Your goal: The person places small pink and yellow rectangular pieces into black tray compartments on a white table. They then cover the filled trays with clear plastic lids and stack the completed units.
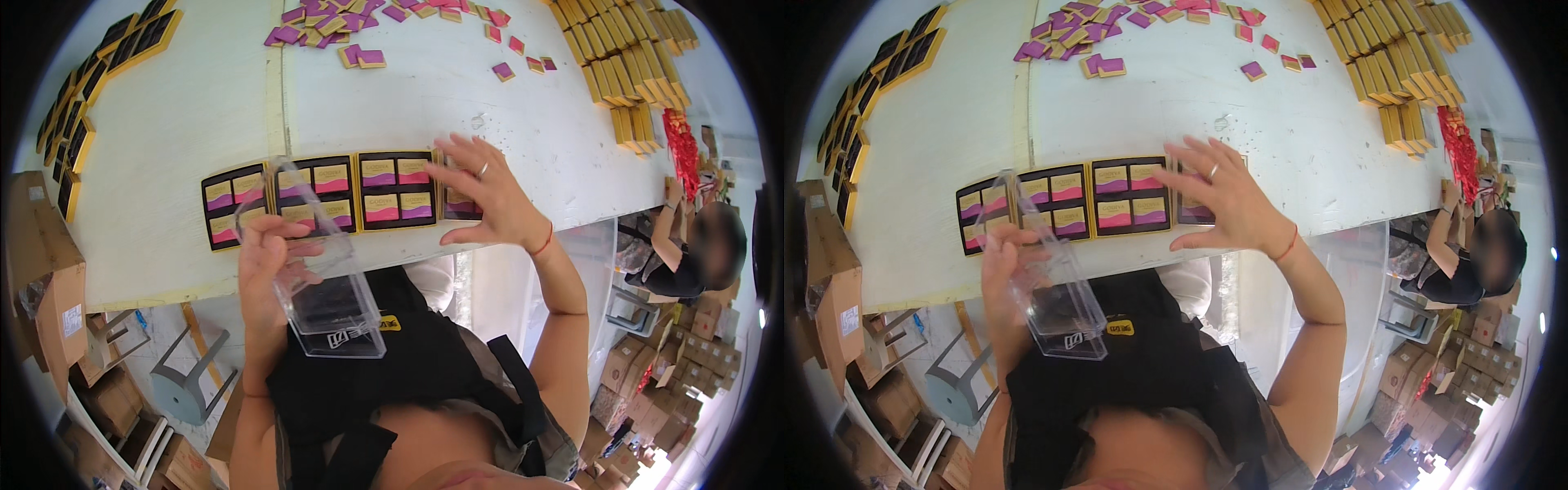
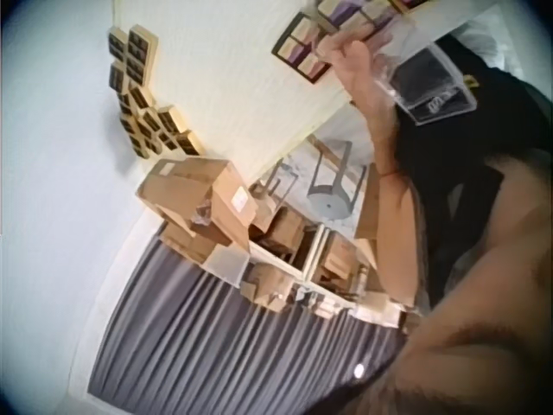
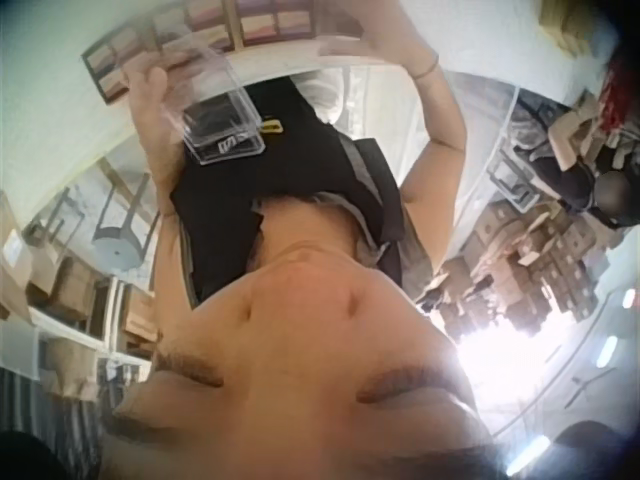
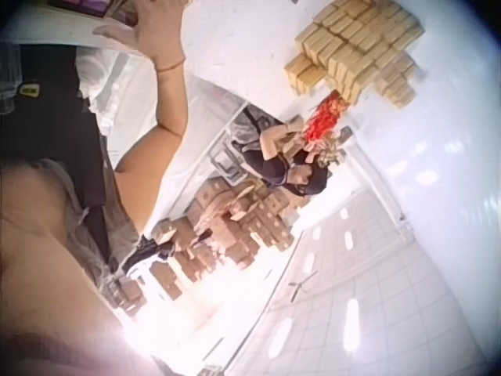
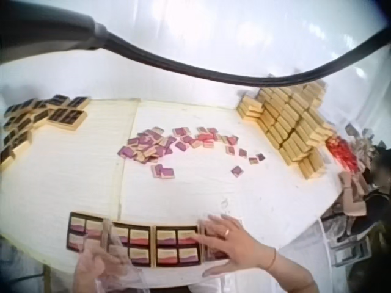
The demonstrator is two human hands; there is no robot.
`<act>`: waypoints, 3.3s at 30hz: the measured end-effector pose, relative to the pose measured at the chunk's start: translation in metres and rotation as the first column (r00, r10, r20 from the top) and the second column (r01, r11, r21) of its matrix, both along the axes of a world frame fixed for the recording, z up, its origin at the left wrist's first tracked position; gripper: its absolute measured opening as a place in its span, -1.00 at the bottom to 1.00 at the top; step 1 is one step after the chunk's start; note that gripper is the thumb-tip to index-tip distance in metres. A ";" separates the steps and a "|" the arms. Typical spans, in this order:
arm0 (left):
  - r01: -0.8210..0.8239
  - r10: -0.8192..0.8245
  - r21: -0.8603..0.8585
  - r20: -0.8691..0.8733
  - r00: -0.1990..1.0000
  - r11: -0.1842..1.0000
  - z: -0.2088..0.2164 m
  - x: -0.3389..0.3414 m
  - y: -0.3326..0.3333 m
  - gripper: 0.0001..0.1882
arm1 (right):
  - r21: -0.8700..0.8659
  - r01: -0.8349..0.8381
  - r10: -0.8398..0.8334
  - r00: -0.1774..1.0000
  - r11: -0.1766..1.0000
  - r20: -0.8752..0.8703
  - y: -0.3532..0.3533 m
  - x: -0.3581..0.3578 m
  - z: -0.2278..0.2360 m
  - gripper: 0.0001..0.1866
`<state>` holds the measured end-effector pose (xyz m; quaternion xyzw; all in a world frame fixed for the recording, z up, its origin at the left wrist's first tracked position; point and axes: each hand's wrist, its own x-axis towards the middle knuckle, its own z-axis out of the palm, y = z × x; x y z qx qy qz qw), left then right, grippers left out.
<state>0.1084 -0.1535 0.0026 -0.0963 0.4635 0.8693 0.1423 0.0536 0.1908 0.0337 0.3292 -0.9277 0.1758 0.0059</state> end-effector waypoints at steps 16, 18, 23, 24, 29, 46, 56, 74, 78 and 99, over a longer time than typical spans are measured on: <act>0.509 -0.544 0.250 0.090 0.835 0.823 -0.001 0.012 0.047 -0.60 | -0.894 0.136 0.441 0.832 0.426 0.337 -0.099 0.047 -0.003 0.67; 0.479 -0.507 0.253 0.058 0.860 0.841 -0.003 0.014 0.049 -0.63 | -0.887 0.060 0.402 0.876 0.458 0.267 -0.106 0.047 0.003 0.69; 0.492 -0.514 0.289 -0.001 0.858 0.821 -0.004 0.019 0.037 -0.76 | -0.940 0.125 -0.092 0.991 0.319 0.100 -0.099 0.027 0.035 0.43; 0.530 -0.553 0.241 0.035 0.833 0.813 0.004 0.015 0.033 -0.75 | -0.851 0.175 -0.192 0.977 0.495 0.090 -0.092 0.023 0.046 0.36; 0.441 -0.494 0.330 0.093 0.864 0.835 0.002 0.017 0.004 -0.63 | -0.079 0.032 -0.031 0.999 0.996 0.013 -0.089 -0.003 0.018 0.22; 0.170 -0.362 0.868 0.012 0.932 0.467 -0.047 0.037 -0.035 -0.50 | 0.109 -0.075 0.061 0.990 0.991 0.125 -0.075 -0.029 -0.001 0.25; 0.168 -0.300 0.808 0.012 0.954 0.565 -0.004 0.020 -0.019 -0.29 | -0.356 -0.249 0.332 0.923 0.901 0.193 -0.099 0.013 0.014 0.67; 0.279 -0.296 0.701 -0.101 0.950 0.656 0.019 0.014 0.015 0.09 | -0.702 0.630 0.463 0.758 -0.333 0.460 -0.183 0.029 0.019 0.46; 0.263 -0.267 0.876 -0.162 0.950 0.403 -0.003 0.015 -0.014 -0.07 | -0.929 0.317 0.055 0.948 -0.190 0.312 -0.148 0.005 0.034 0.36; -0.386 -0.626 -0.910 -0.390 0.675 0.150 0.037 -0.063 -0.104 0.12 | -0.099 -0.225 0.232 0.971 0.969 0.062 -0.165 -0.040 -0.014 -0.01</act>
